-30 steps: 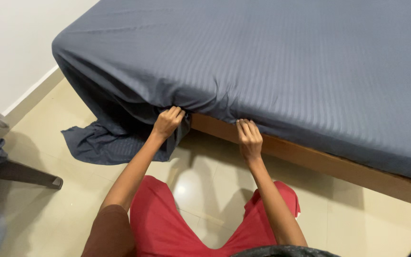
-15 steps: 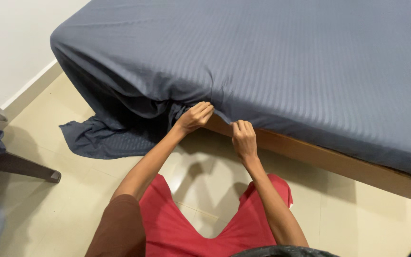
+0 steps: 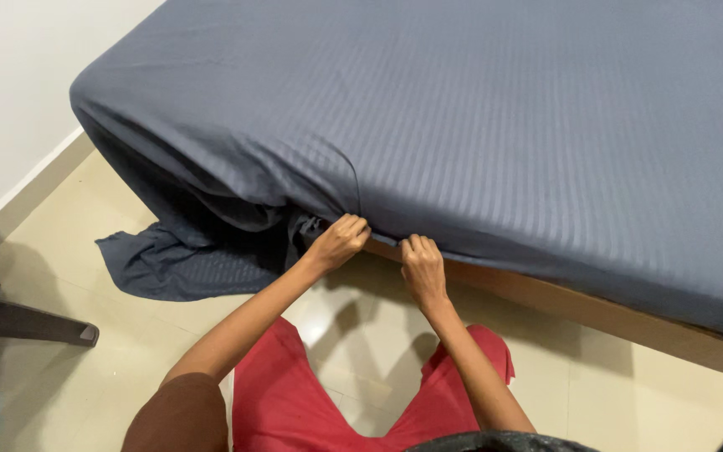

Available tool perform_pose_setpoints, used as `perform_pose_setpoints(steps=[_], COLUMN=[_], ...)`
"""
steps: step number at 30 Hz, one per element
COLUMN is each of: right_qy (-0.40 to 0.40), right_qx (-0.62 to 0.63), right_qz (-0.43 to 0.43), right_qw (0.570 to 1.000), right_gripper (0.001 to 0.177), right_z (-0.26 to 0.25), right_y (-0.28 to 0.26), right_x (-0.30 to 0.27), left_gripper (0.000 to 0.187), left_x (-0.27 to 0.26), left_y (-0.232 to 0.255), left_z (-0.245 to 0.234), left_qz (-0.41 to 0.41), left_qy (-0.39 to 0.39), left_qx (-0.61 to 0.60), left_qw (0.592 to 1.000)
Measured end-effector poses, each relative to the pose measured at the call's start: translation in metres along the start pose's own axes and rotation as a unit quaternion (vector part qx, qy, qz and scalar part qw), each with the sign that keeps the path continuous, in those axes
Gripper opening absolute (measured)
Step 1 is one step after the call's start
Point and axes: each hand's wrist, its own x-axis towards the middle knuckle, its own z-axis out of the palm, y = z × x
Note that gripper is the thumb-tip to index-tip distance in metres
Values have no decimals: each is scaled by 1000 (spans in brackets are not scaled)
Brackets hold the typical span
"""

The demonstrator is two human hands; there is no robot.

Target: The person kneels on the floor beside a wooden bed frame and tucks a blue fitted sheet under the mattress. They work systematically around the corners and edges, pulling the fabric tight and smoothing the surface to ensure a neat fit.

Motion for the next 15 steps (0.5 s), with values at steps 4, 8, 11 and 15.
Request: perform_pose_setpoints(steps=[4,8,11,15], right_qy=[19,10,2,12], right_qx=[7,4,-3,-30], right_qz=[-3,-3,-14,-75], right_qw=[1000,1000,1000,997], right_gripper=[21,21,15,17], right_z=[1,-2,1,-3], right_y=[1,2,5,13], right_x=[0,-1,-3,-15], left_gripper=[9,6,4,2], left_x=[3,5,5,4], left_y=[4,4,6,10], left_z=[0,4,12,22], left_qz=[-14,-34,-38,-64], left_qy=[12,-9,8,2], left_qx=[-4,-21,-15,-10], left_qw=[1000,999,999,998])
